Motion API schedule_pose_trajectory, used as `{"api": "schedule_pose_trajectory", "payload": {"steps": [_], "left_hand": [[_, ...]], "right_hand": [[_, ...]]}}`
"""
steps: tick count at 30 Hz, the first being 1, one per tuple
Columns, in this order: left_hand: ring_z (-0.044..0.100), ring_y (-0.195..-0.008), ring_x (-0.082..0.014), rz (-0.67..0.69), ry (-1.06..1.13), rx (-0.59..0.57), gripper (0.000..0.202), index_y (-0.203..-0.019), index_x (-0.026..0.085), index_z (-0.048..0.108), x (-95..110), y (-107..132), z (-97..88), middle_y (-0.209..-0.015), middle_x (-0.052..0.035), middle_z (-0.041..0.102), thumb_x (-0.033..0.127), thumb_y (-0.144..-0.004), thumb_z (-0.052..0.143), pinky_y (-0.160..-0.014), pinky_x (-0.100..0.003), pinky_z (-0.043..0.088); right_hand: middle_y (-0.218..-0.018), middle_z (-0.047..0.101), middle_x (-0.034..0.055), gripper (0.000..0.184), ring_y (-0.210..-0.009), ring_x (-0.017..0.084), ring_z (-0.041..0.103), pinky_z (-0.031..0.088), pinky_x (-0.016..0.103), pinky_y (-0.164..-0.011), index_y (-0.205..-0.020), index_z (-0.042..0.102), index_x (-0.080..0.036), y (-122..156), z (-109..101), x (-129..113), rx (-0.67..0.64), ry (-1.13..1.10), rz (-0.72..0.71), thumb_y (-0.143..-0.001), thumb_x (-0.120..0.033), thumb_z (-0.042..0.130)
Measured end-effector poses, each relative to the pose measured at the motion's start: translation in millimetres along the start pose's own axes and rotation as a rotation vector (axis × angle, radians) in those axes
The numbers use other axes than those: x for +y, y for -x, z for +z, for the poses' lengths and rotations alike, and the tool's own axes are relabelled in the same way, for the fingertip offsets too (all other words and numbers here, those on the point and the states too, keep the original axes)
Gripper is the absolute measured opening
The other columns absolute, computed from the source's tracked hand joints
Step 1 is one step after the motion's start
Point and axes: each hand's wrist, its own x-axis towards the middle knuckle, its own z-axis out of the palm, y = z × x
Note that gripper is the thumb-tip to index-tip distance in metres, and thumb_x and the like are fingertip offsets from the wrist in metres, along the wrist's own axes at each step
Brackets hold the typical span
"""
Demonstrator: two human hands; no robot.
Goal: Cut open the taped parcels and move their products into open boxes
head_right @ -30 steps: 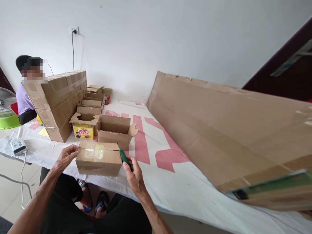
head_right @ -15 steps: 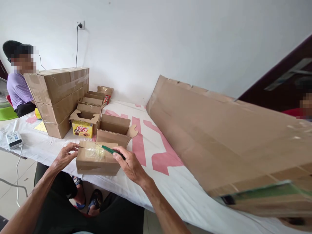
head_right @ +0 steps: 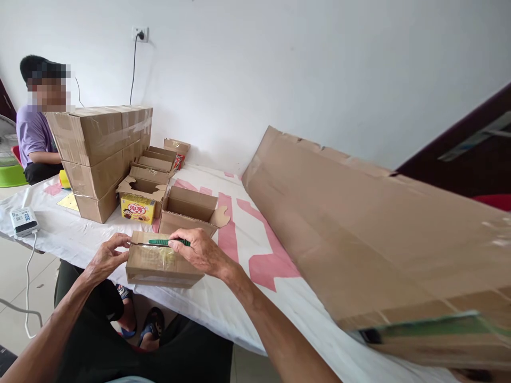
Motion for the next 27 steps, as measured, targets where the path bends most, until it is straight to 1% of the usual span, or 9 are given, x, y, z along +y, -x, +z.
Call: {"api": "schedule_pose_trajectory", "payload": {"steps": [4,10,14,18,21,25,27], "left_hand": [[0.067,-0.096,-0.0204,-0.001,0.011,-0.003,0.027,-0.104,0.023,0.085,3,2,0.4,-0.111,-0.0087,0.068,0.041,-0.084,0.079,-0.065,-0.023,0.056],[0.067,-0.097,-0.0204,-0.002,0.000,0.009,0.027,-0.104,0.024,0.084,0,3,1.3,-0.112,-0.0083,0.068,0.041,-0.083,0.079,-0.066,-0.024,0.057],[0.067,-0.096,-0.0205,0.000,0.008,0.009,0.027,-0.104,0.024,0.084,0,3,1.4,-0.111,-0.0083,0.068,0.040,-0.083,0.080,-0.066,-0.024,0.057],[0.067,-0.096,-0.0204,0.004,0.004,0.009,0.027,-0.104,0.023,0.084,1,2,1.6,-0.111,-0.0084,0.068,0.040,-0.084,0.079,-0.067,-0.025,0.056],[0.067,-0.097,-0.0205,-0.005,0.006,0.010,0.027,-0.104,0.023,0.083,1,1,1.6,-0.111,-0.0082,0.067,0.041,-0.083,0.079,-0.068,-0.025,0.057],[0.068,-0.096,-0.0204,-0.011,-0.001,0.010,0.030,-0.105,0.024,0.083,-2,-2,0.7,-0.112,-0.0080,0.068,0.043,-0.082,0.079,-0.067,-0.025,0.057],[0.068,-0.095,-0.0203,-0.013,-0.006,0.014,0.031,-0.105,0.023,0.083,-3,-3,0.0,-0.113,-0.0084,0.069,0.043,-0.081,0.079,-0.067,-0.025,0.057]], "right_hand": [[-0.087,0.077,0.0016,0.032,-0.077,0.018,0.065,0.047,0.031,-0.073,-0.097,0.078,-0.021,1,-3,-5,-0.010,0.042,0.005,-0.104,-0.041,0.054],[-0.084,0.076,0.0019,0.033,-0.074,0.017,0.063,0.045,0.030,-0.068,-0.096,0.079,-0.021,-1,-4,-8,-0.032,0.098,-0.008,-0.104,-0.040,0.053],[-0.084,0.076,0.0018,0.031,-0.074,0.017,0.063,0.042,0.030,-0.069,-0.095,0.079,-0.021,-4,-8,-16,-0.066,0.133,-0.001,-0.104,-0.037,0.053],[-0.079,0.074,0.0007,0.029,-0.070,0.016,0.060,0.038,0.031,-0.067,-0.093,0.080,-0.023,-8,-12,-28,-0.089,0.252,0.006,-0.103,-0.034,0.056],[-0.078,0.074,0.0016,0.030,-0.069,0.017,0.060,0.036,0.031,-0.066,-0.089,0.080,-0.023,-13,-12,-35,-0.095,0.352,0.000,-0.104,-0.033,0.056],[-0.079,0.075,0.0043,0.032,-0.071,0.018,0.061,0.031,0.032,-0.064,-0.084,0.079,-0.023,-24,-9,-38,-0.100,0.493,-0.069,-0.105,-0.034,0.057],[-0.078,0.074,0.0052,0.035,-0.070,0.018,0.060,0.027,0.033,-0.063,-0.078,0.076,-0.022,-31,-8,-37,-0.121,0.558,-0.102,-0.106,-0.033,0.058]]}}
